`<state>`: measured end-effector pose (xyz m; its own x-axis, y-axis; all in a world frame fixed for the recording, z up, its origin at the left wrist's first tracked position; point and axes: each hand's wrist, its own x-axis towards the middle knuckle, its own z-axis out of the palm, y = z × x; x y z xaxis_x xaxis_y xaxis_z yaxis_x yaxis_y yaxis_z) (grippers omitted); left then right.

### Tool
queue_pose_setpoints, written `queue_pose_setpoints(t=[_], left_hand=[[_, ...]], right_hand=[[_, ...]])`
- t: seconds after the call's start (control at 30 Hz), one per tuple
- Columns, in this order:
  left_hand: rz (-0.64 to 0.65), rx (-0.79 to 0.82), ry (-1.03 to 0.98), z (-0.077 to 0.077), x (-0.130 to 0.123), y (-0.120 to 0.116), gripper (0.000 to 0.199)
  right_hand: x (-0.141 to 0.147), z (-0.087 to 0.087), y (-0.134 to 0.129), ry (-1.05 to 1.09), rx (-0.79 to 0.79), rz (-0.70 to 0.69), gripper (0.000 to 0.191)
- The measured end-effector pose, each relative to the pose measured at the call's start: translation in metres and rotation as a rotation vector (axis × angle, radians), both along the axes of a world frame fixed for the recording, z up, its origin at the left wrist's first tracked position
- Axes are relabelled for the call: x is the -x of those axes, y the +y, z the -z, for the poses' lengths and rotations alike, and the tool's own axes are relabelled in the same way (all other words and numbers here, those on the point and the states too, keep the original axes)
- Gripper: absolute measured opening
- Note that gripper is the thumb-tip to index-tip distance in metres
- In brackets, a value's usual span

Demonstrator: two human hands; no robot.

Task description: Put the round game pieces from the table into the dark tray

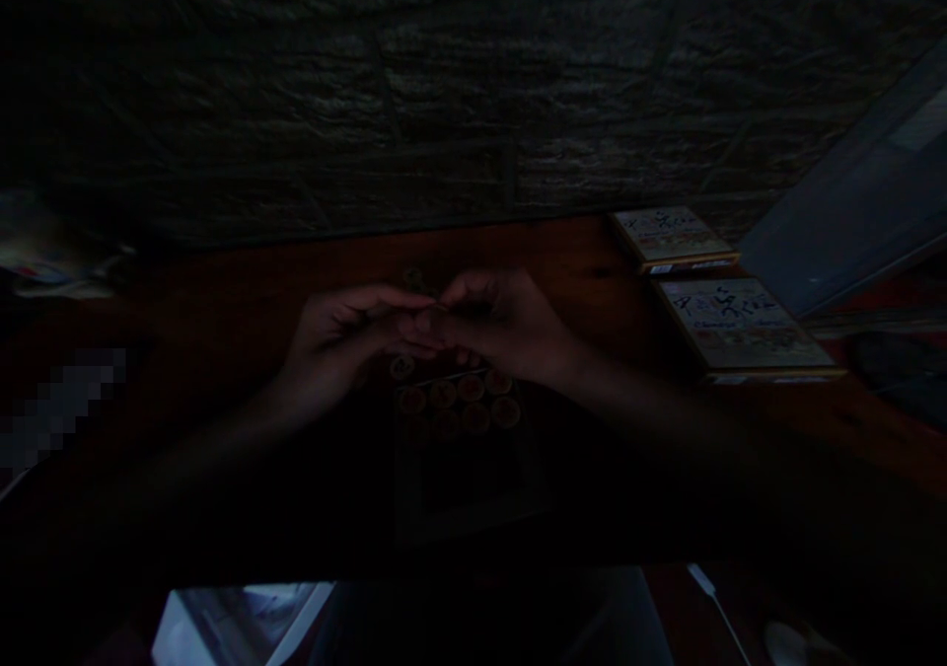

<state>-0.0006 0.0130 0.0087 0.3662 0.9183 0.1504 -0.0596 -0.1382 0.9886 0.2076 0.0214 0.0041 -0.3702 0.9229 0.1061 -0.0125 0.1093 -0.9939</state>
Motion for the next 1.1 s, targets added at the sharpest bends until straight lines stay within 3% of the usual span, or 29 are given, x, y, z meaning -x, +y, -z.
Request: queue_pose_setpoints(t=[0.37, 0.73, 1.1], left_hand=[[-0.025, -0.043, 0.015, 0.0021, -0.0011, 0.0031, 0.029], [-0.057, 0.015, -0.006, -0.0011, -0.0013, 0.0016, 0.016], [0.038, 0.015, -0.055, -0.0007, 0.0007, -0.0009, 0.02]], right_hand=[[0.0001, -0.0057, -0.0012, 0.052, 0.018, -0.048, 0.032], [-0.0003, 0.0001, -0.0004, 0.012, 0.016, -0.052, 0.034], [0.0009, -0.0057, -0.0023, 0.009, 0.022, -0.005, 0.034]])
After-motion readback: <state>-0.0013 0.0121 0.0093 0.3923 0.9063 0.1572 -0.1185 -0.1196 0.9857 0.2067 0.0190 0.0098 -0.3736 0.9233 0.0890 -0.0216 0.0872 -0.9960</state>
